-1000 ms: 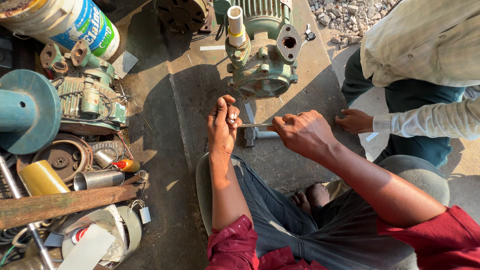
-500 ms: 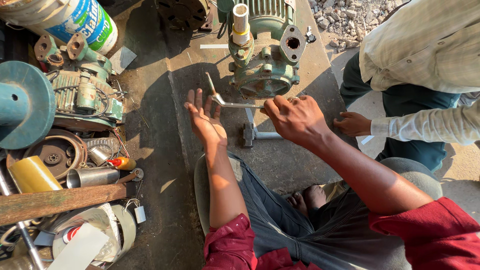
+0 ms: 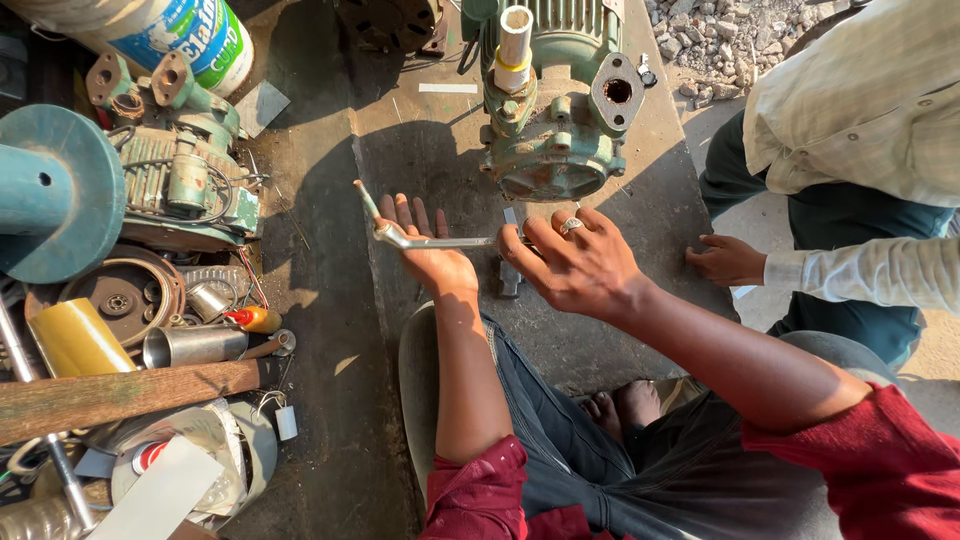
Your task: The person uses a wrench and hammer to loosen and tighten bolts on a green electric motor. They repeatedly adjust the tool and strike it with a hammer to secure the components.
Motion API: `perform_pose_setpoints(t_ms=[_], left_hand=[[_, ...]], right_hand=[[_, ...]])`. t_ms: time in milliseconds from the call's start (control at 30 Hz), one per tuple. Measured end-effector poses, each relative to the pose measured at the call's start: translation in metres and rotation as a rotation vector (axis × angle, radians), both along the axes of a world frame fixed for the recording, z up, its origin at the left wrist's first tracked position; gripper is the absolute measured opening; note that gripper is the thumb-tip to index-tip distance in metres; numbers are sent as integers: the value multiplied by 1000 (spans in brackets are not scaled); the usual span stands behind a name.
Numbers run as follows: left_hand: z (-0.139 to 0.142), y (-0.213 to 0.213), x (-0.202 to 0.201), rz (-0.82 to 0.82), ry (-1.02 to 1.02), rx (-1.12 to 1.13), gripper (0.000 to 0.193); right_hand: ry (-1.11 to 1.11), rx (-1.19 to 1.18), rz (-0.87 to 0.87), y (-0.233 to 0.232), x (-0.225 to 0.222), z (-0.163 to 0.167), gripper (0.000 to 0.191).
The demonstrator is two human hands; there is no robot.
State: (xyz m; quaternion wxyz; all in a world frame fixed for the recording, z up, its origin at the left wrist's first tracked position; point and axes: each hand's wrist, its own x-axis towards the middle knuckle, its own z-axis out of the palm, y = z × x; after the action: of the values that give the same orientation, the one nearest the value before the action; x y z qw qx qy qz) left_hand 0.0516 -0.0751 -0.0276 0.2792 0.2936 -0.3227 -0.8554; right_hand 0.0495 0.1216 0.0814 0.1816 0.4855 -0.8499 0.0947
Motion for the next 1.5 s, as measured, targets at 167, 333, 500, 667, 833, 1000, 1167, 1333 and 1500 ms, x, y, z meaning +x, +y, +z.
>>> perform_pose_setpoints(t_ms=[167,333,500,667,833,1000,1167,1333,1500], left_hand=[[-3,1,-2,5,-10,19,80],[-7,3,-3,-10,11,4,83],[-5,4,-2,-13,7,32,84],[-4,4,0,-9,-51,29,82],[-5,5,1,-25,-18,30,81],[-4,9,-1,-78,34,10,82],[-4,13,-3,-82,18,-33,84],[-5,12,-3,-65,9,7,84],[-3,12,-3,-61,-2,30,83]], right_hand=[[-651,-150,-511,2,-31,-11,19],[-1186,-402,-324,10,-45,-12,30],[-1050,-248,-507,5,-37,-12,36],[-1173,-433,-254,0,-28,-16,33],[-1155,-350,-510,1,-31,-9,42],[-1245,-473,-473,-12,-30,-2,36],[-1155,-427,-614,-22,-18,-1,31],[-911,-579,-303,-20,-7,-7,27],[-1003,-541,-454,-24,2,-20,25]])
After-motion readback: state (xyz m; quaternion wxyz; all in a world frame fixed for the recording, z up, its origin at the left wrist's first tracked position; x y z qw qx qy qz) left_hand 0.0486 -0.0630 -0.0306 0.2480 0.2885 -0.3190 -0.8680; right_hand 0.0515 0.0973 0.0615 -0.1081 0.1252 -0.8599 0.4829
